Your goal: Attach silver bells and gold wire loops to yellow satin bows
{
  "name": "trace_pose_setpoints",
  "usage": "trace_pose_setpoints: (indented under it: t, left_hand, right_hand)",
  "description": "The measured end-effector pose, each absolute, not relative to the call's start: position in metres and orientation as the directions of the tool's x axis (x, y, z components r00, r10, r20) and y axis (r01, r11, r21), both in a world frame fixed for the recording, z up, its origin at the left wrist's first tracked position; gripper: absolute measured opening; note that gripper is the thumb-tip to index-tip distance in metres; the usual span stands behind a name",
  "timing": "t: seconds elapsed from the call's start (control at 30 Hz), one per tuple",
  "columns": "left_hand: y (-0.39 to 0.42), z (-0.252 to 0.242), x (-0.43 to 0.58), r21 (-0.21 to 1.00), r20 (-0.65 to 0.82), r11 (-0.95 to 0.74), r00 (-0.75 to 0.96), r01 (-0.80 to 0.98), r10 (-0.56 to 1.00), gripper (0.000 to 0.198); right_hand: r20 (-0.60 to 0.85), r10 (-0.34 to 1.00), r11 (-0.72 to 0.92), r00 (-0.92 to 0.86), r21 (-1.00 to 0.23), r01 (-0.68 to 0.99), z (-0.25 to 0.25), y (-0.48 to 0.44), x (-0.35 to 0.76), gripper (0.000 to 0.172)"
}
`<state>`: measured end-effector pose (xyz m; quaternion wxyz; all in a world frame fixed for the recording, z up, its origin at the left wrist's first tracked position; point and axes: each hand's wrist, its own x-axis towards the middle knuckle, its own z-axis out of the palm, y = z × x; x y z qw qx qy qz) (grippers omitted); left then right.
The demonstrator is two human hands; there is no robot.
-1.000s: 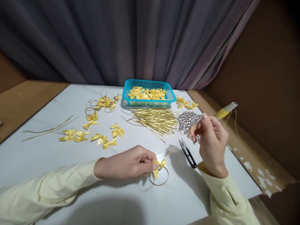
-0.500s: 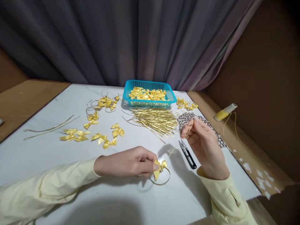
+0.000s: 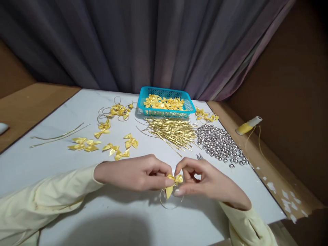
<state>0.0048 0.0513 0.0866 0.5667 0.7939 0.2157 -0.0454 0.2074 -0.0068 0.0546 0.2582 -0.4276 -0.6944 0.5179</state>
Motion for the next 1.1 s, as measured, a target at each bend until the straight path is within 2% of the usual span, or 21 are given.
trace_pose_setpoints:
  t: [0.1,0.2,0.37,0.57,0.77,1.1]
  left_hand:
    - [0.0524,0.0854,0.0047,0.893,-0.361,-0.188,0.9,0.409,0.243,0.03]
    - [0.0541,0.0835,0.0049,0.889,-0.379,-0.179,0.897,0.421,0.229,0.03]
    - [0.0579,0.0822,0.0045,0.865,-0.399,-0.22,0.884,0.452,0.245,0.029]
    - [0.0573,0.0806,0.0035,0.842,-0.355,-0.333,0.901,0.424,0.25,0.025]
    - [0.0563,0.0805,0.005,0.856,-0.399,-0.273,0.897,0.439,0.193,0.019]
    - [0.0567,0.0819,0.0041,0.851,-0.411,-0.274,0.893,0.449,0.186,0.023]
  right_hand:
    - [-0.082,0.844,0.167,-0.53,-0.899,0.406,0.0519,-0.0084,0.2059,0.015]
    - [-0.104,0.823,0.189,-0.558,-0.877,0.443,0.052,-0.0084,0.2057,0.014]
    - [-0.17,0.769,0.137,-0.616,-0.898,0.418,0.0546,-0.0043,0.2088,0.021]
    - [-0.203,0.712,0.131,-0.672,-0.902,0.412,0.0517,-0.0019,0.2128,0.025]
    - [-0.177,0.689,0.193,-0.703,-0.89,0.414,0.0494,-0.0008,0.2133,0.026]
    - [-0.14,0.689,0.258,-0.711,-0.869,0.421,0.0534,0.0006,0.2122,0.026]
